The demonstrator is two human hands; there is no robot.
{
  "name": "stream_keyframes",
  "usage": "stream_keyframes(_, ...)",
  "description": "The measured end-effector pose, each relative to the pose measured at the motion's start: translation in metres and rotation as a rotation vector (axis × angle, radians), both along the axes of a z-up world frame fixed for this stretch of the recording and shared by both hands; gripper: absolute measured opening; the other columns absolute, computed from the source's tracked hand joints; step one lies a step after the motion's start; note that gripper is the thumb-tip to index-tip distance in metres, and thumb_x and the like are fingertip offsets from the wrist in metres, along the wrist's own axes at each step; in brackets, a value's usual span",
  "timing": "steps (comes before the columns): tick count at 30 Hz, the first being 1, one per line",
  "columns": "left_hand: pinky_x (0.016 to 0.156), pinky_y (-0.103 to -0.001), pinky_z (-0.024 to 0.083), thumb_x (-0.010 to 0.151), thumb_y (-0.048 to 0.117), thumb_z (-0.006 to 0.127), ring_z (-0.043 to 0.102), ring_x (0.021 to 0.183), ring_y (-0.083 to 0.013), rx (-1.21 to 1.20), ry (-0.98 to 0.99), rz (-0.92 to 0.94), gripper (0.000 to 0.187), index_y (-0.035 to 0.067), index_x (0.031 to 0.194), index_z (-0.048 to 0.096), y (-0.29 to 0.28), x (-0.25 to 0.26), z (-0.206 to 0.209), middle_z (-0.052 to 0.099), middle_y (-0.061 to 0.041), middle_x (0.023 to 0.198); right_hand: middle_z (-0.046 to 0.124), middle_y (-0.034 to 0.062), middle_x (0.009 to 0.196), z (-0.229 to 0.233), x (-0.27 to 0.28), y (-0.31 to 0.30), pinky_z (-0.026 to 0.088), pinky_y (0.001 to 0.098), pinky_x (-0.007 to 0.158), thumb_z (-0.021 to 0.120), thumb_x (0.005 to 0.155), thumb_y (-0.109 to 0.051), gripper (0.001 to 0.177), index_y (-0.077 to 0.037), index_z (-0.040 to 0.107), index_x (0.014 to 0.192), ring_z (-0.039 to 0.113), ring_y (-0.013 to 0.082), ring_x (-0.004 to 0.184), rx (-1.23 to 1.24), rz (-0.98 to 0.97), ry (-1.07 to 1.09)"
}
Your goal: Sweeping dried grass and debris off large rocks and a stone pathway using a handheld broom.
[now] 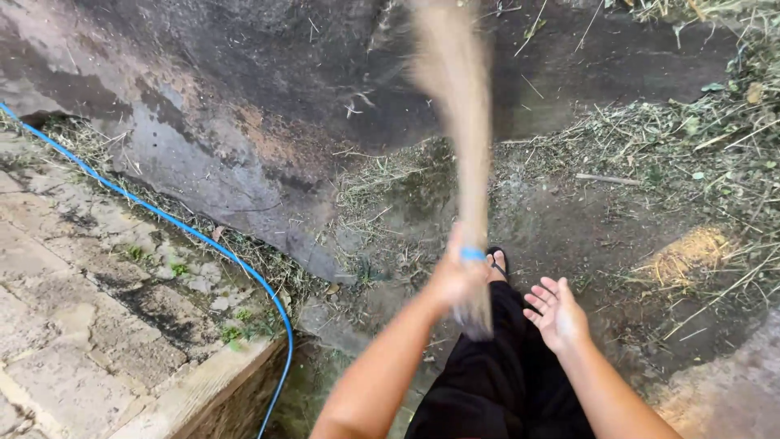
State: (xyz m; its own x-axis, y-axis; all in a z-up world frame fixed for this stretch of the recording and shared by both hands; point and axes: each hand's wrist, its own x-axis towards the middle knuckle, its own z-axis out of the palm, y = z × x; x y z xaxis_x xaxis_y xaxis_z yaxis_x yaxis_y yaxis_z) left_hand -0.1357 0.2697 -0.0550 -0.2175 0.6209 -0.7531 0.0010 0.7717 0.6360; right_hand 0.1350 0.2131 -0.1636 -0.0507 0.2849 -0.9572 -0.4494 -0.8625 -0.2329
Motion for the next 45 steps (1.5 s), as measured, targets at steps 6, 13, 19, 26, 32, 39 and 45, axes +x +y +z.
stream_keyframes(6, 0.112, -0.034, 0.041, 0.077, 0.008, 0.081, 0.051, 0.139, -0.0239, 0.313, -0.252, -0.285, 0.103, 0.005, 0.166, 0.029, -0.096, 0.068, 0.070, 0.051, -0.019, 0.155, 0.060, 0.0055, 0.107, -0.003, 0.027, -0.011, 0.052, 0.0431, 0.077, 0.043, 0.107, -0.056, 0.047, -0.014, 0.056, 0.124, 0.060, 0.0224, 0.095, -0.027, -0.035, 0.039)
stream_keyframes(13, 0.077, -0.035, 0.053, 0.081, 0.004, 0.065, 0.060, 0.089, -0.0203, 0.099, 0.037, 0.326, 0.092, 0.012, 0.160, 0.018, -0.074, 0.032, 0.040, 0.059, -0.011, 0.116, 0.062, 0.0071, 0.111, 0.002, 0.067, -0.005, 0.051, 0.0427, 0.078, 0.044, 0.104, -0.055, 0.051, -0.012, 0.055, 0.131, 0.061, 0.0235, 0.097, -0.047, 0.037, 0.053)
stream_keyframes(19, 0.056, -0.042, 0.053, 0.083, 0.038, 0.064, 0.064, 0.066, -0.0276, -0.489, -0.302, -0.017, 0.065, -0.005, 0.131, 0.053, -0.053, 0.145, -0.164, 0.064, -0.013, 0.083, 0.062, 0.0071, 0.116, 0.000, 0.118, -0.001, 0.051, 0.0445, 0.082, 0.044, 0.103, -0.056, 0.055, -0.012, 0.054, 0.134, 0.062, 0.0243, 0.102, -0.127, 0.011, 0.020)
stream_keyframes(26, 0.097, -0.031, 0.047, 0.085, 0.012, 0.074, 0.058, 0.110, -0.0150, -0.046, -0.753, -0.210, 0.102, 0.009, 0.170, 0.018, -0.001, 0.373, -0.051, 0.060, -0.007, 0.126, 0.071, 0.0117, 0.108, -0.006, 0.255, 0.019, 0.055, 0.0455, 0.087, 0.041, 0.105, -0.063, 0.058, -0.014, 0.061, 0.128, 0.068, 0.0281, 0.097, -0.023, -0.236, -0.080)
stream_keyframes(32, 0.097, -0.029, 0.046, 0.082, 0.004, 0.073, 0.055, 0.110, -0.0105, 0.094, -0.710, -0.236, 0.101, 0.011, 0.169, 0.022, -0.003, 0.318, 0.088, 0.055, -0.002, 0.133, 0.067, 0.0100, 0.109, 0.014, 0.277, 0.044, 0.057, 0.0475, 0.089, 0.047, 0.108, -0.052, 0.047, -0.011, 0.057, 0.129, 0.066, 0.0278, 0.098, 0.110, -0.216, 0.071)
stream_keyframes(39, 0.081, -0.033, 0.053, 0.082, 0.009, 0.067, 0.062, 0.089, -0.0135, -0.124, -0.283, 0.336, 0.092, 0.023, 0.159, 0.018, -0.021, 0.343, -0.029, 0.064, -0.004, 0.109, 0.062, 0.0066, 0.107, 0.042, 0.259, 0.061, 0.051, 0.0455, 0.079, 0.034, 0.101, -0.064, 0.063, -0.012, 0.055, 0.128, 0.061, 0.0235, 0.095, -0.118, -0.115, 0.171)
stream_keyframes(45, 0.065, -0.044, 0.051, 0.075, 0.029, 0.072, 0.062, 0.080, -0.0281, -0.316, -0.552, -0.039, 0.074, 0.015, 0.142, 0.045, 0.063, 0.463, -0.024, 0.061, -0.011, 0.096, 0.065, 0.0077, 0.109, 0.020, 0.315, 0.038, 0.051, 0.0448, 0.084, 0.036, 0.102, -0.066, 0.064, -0.013, 0.056, 0.132, 0.064, 0.0251, 0.098, -0.063, -0.135, 0.129)
